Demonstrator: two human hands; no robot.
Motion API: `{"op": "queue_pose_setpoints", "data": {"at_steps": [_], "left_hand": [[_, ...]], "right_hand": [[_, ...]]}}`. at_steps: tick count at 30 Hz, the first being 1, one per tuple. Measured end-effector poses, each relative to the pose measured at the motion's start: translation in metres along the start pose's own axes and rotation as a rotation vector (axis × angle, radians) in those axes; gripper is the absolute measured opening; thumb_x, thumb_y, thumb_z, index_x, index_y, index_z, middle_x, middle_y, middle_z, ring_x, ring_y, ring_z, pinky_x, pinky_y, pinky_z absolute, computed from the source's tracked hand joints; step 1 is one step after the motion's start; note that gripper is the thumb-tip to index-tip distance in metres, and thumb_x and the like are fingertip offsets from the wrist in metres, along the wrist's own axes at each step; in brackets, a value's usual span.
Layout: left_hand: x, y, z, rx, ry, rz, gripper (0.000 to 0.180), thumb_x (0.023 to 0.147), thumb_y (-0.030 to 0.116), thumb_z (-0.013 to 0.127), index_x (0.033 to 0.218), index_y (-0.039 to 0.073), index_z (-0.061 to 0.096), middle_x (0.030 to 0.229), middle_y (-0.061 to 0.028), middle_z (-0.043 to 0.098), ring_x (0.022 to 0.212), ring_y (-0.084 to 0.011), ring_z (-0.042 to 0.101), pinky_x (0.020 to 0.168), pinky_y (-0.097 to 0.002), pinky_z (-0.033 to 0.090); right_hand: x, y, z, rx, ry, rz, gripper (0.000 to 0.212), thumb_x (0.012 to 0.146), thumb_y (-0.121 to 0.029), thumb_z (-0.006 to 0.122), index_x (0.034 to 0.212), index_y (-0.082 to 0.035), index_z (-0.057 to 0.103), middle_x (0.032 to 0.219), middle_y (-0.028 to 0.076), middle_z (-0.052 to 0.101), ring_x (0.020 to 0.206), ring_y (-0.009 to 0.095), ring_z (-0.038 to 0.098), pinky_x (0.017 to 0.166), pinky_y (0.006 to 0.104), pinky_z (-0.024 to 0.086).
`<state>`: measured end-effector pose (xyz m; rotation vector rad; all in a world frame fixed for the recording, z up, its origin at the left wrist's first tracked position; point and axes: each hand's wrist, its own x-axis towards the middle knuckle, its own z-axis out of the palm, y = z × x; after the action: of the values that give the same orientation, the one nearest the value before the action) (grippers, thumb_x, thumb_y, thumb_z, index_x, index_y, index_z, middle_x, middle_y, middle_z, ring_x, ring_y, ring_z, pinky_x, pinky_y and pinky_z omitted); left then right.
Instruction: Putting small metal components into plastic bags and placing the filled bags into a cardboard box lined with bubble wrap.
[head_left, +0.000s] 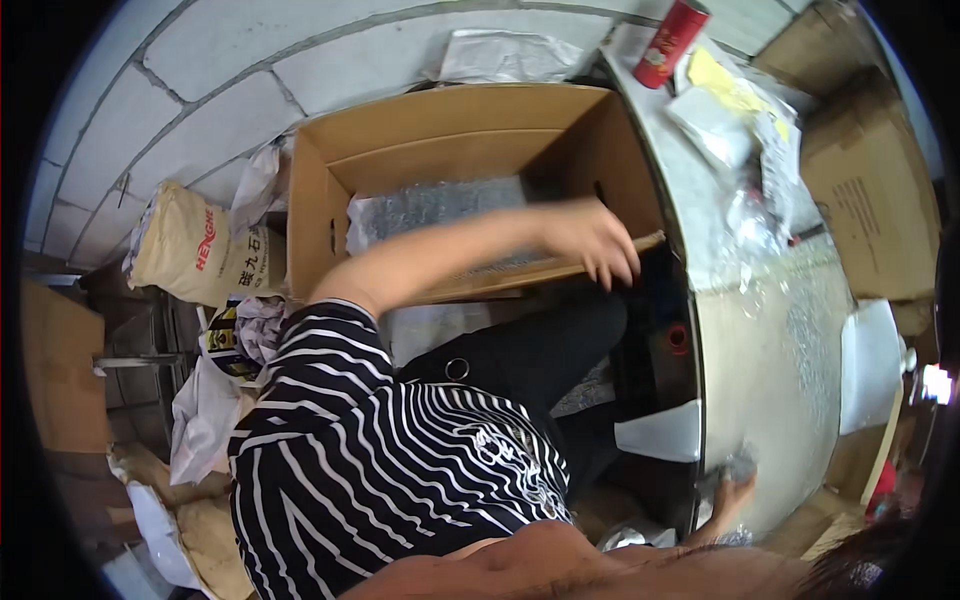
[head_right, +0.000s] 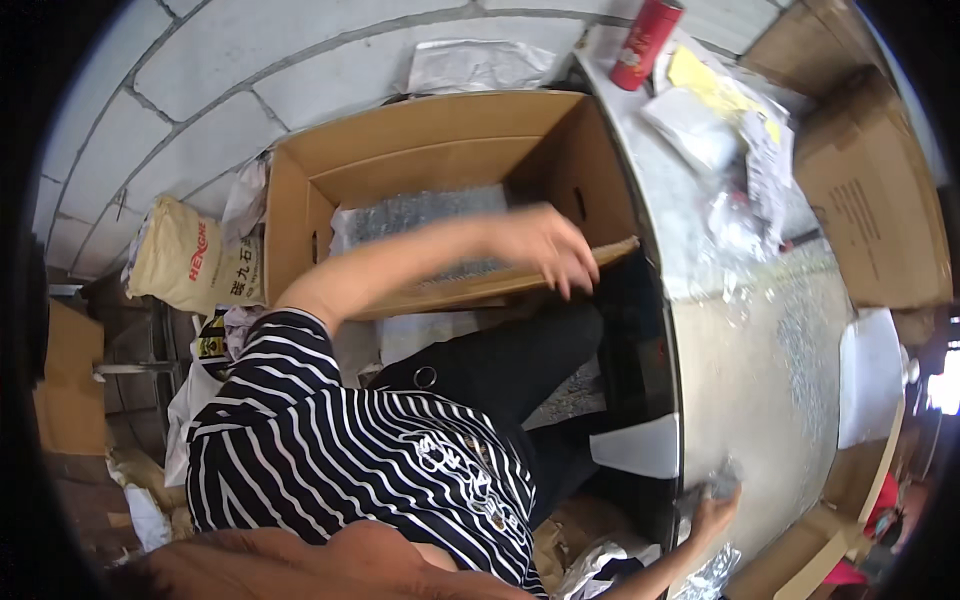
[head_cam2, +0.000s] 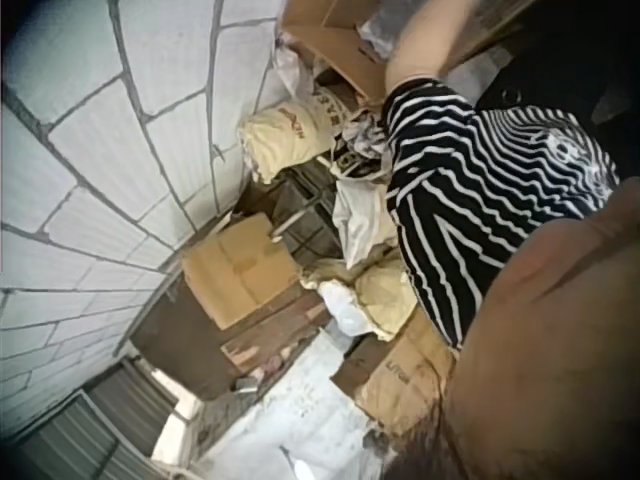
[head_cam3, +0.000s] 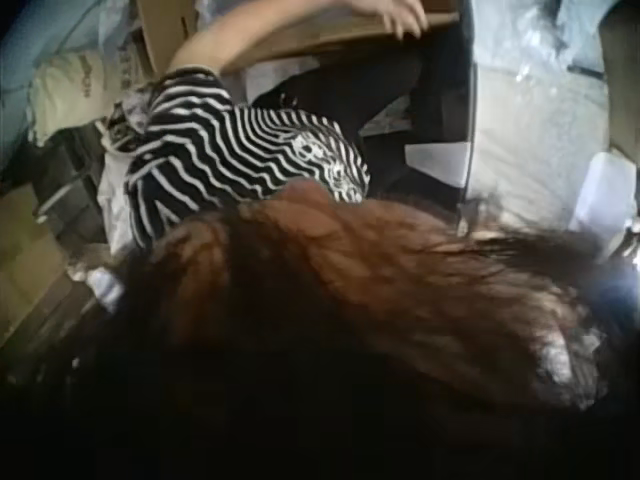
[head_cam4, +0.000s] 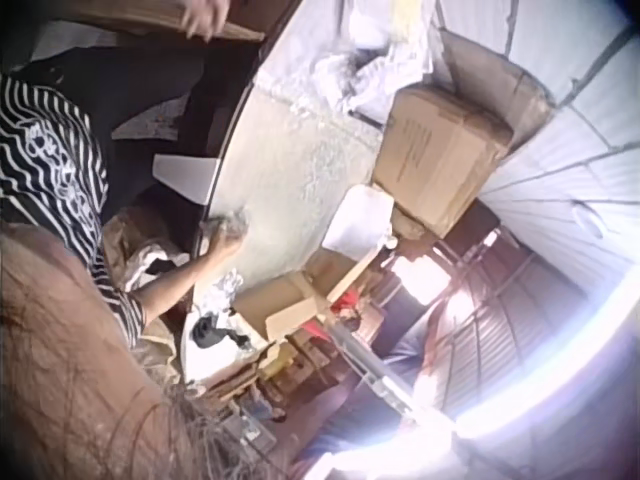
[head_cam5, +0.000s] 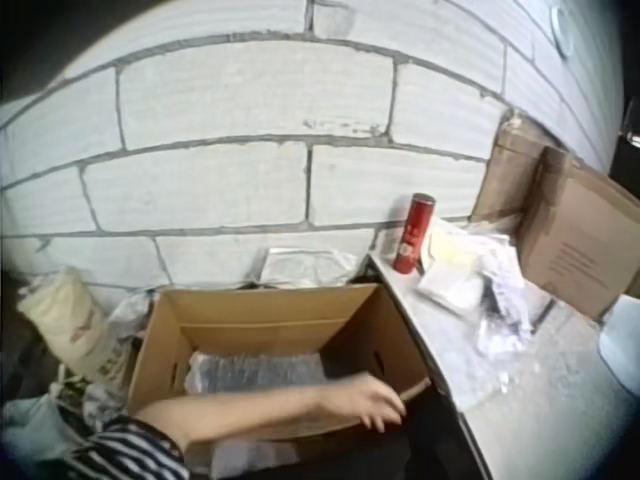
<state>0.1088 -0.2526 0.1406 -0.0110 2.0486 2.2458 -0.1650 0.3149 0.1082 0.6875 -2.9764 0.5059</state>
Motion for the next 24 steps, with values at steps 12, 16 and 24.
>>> {"op": "queue_pose_setpoints", "data": {"at_steps": [12,16,24], "left_hand": [[-0.316,-0.373,-0.232,-0.234,0.489,-1.294,0.020,0.082,0.009,0.058,0.089,-0.005,0.069,0.091,-0.0209,0.070,0.076,-0.0283,0.069,0.064,-0.0383,0.056],[-0.363,-0.418,-0.164,0.209,0.146,-1.281,0.017,0.079,0.002,0.058,0.091,-0.007,0.067,0.092,-0.0245,0.069,0.075,-0.0304,0.068,0.062,-0.0429,0.055],[-0.290,-0.289,-0.098,0.744,0.168,-1.497,0.044,0.084,0.017,0.065,0.128,0.009,0.061,0.131,-0.0133,0.060,0.115,-0.0252,0.059,0.089,-0.0383,0.049]], "right_hand": [[0.106,-0.191,0.054,0.603,-0.155,-0.052,0.073,0.085,-0.040,0.072,0.136,0.006,0.046,0.120,0.016,0.062,0.099,0.025,0.061,0.087,0.0363,0.051],[0.120,-0.410,0.139,0.866,-0.804,-0.305,0.090,0.081,-0.052,0.074,0.141,0.004,0.038,0.132,0.016,0.053,0.116,0.026,0.054,0.100,0.0391,0.045],[0.004,-0.654,0.299,0.814,-1.821,-0.212,0.035,0.079,-0.012,0.074,0.111,-0.001,0.064,0.099,0.008,0.068,0.084,0.016,0.064,0.074,0.0314,0.054]]}}
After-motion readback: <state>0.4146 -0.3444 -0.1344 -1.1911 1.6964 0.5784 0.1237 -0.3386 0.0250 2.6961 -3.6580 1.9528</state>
